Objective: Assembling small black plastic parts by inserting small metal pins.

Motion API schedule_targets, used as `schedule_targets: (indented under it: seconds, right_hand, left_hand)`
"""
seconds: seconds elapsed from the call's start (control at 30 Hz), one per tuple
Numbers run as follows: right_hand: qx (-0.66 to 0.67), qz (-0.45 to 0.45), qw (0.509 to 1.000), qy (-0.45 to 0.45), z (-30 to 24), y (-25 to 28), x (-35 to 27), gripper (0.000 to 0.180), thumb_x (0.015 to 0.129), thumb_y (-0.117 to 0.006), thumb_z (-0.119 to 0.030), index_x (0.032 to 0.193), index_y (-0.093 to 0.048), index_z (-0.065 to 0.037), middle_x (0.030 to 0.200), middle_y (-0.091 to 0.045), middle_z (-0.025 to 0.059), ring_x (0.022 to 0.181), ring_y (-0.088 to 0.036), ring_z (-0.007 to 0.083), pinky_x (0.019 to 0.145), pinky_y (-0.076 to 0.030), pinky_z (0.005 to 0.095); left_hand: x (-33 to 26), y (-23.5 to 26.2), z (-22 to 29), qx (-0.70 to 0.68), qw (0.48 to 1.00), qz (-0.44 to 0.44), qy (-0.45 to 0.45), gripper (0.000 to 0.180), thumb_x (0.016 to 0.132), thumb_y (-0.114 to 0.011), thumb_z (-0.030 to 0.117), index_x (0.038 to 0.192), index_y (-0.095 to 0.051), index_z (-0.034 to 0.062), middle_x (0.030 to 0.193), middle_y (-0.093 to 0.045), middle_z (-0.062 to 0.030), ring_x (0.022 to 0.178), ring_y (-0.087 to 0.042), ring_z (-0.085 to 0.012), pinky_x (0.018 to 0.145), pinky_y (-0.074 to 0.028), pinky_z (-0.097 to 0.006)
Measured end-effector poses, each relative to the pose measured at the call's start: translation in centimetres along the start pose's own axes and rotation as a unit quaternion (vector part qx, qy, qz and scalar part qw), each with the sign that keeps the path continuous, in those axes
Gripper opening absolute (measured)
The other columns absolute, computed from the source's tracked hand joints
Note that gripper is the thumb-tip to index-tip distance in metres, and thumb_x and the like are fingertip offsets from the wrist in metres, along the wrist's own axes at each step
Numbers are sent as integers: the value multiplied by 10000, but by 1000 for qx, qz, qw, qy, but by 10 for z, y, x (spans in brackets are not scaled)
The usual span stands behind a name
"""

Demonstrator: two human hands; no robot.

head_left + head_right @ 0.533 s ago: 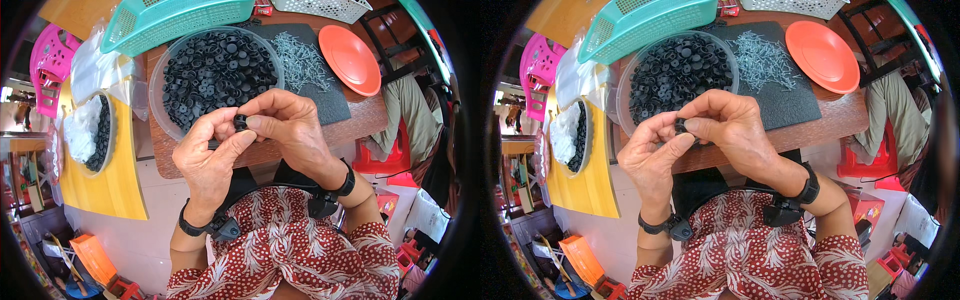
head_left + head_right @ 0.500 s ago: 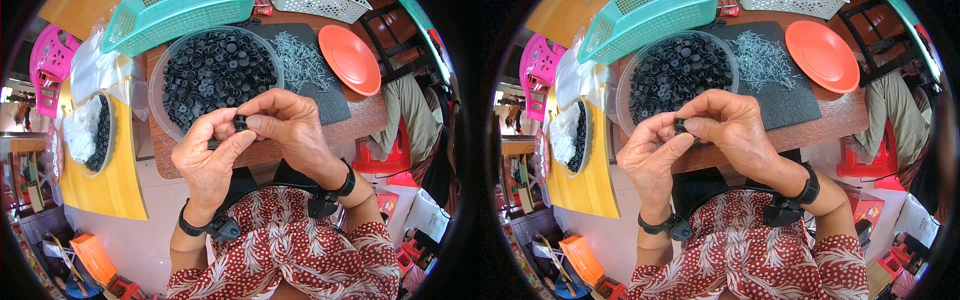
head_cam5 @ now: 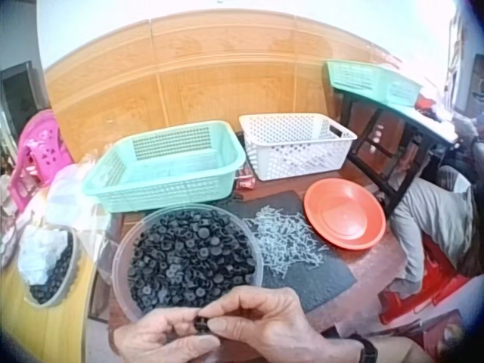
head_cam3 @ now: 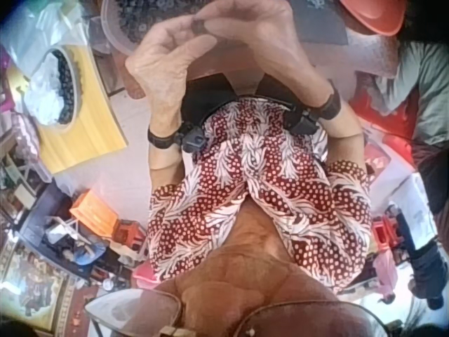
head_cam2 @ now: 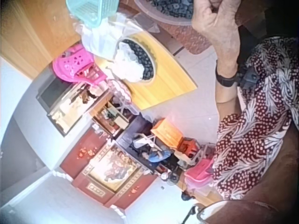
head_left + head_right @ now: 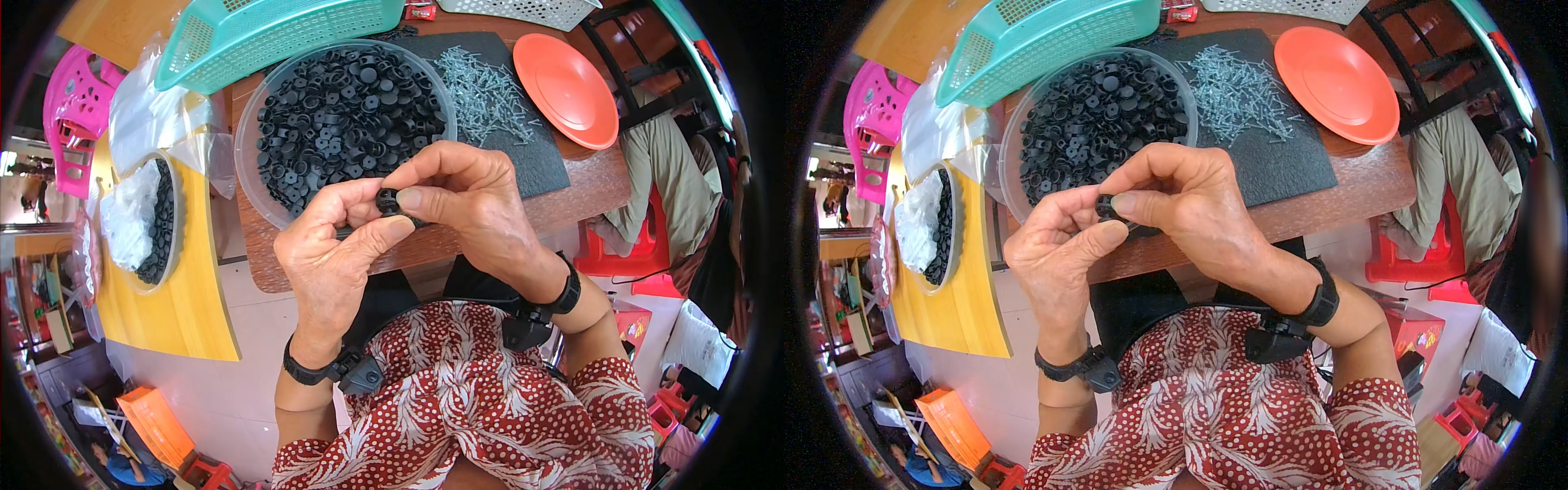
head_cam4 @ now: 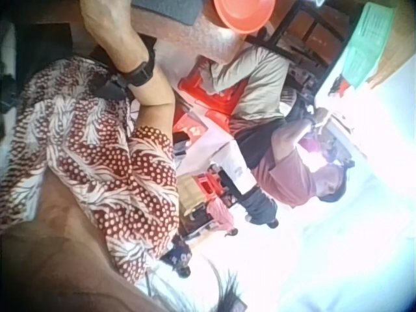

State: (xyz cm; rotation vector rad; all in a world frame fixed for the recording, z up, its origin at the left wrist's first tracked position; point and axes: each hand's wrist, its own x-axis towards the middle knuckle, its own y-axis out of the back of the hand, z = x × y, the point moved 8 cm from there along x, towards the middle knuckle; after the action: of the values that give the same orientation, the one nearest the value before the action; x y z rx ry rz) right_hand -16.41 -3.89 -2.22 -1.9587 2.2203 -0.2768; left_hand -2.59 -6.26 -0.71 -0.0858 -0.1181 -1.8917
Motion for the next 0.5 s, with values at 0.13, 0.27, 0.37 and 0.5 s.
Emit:
schedule_targets:
  seconds: [0.13, 0.27, 0.37, 0.5]
  right_hand:
    - [-5, 5, 1000, 4, -3, 1, -1, 90, 779, -632, 35, 855, -672, 7, 772, -643, 14, 714, -563, 54, 637, -470, 203]
    - [-50, 3, 998, 35, -9, 2, 0, 92, 755, -640, 49, 826, -675, 4, 728, -639, 7, 686, -553, 46, 608, -457, 203]
    - [-87, 5, 994, 59, -15, 3, -1, 89, 747, -643, 54, 817, -671, 6, 707, -633, 4, 669, -545, 44, 590, -449, 208]
    - [-92, 2, 994, 67, -18, 4, -1, 82, 744, -642, 54, 809, -664, 9, 701, -630, 8, 663, -541, 45, 586, -448, 212]
  left_hand:
    - [0, -3, 2, -24, 1000, -10, -6, 265, 725, -756, -14, 950, -617, -31, 713, -566, 27, 634, -479, -21, 555, -412, -156]
    - [3, -6, 1, -38, 999, -27, 0, 242, 723, -760, -9, 912, -609, -22, 728, -586, 16, 647, -493, -21, 564, -420, -160]
    - [5, -8, -1, -58, 998, -40, 3, 240, 718, -765, -7, 894, -603, -18, 739, -598, 8, 656, -506, -24, 577, -429, -166]
    - [7, -11, 2, -67, 996, -59, 10, 231, 717, -762, -13, 872, -592, -9, 751, -617, -9, 669, -532, -33, 592, -446, -173]
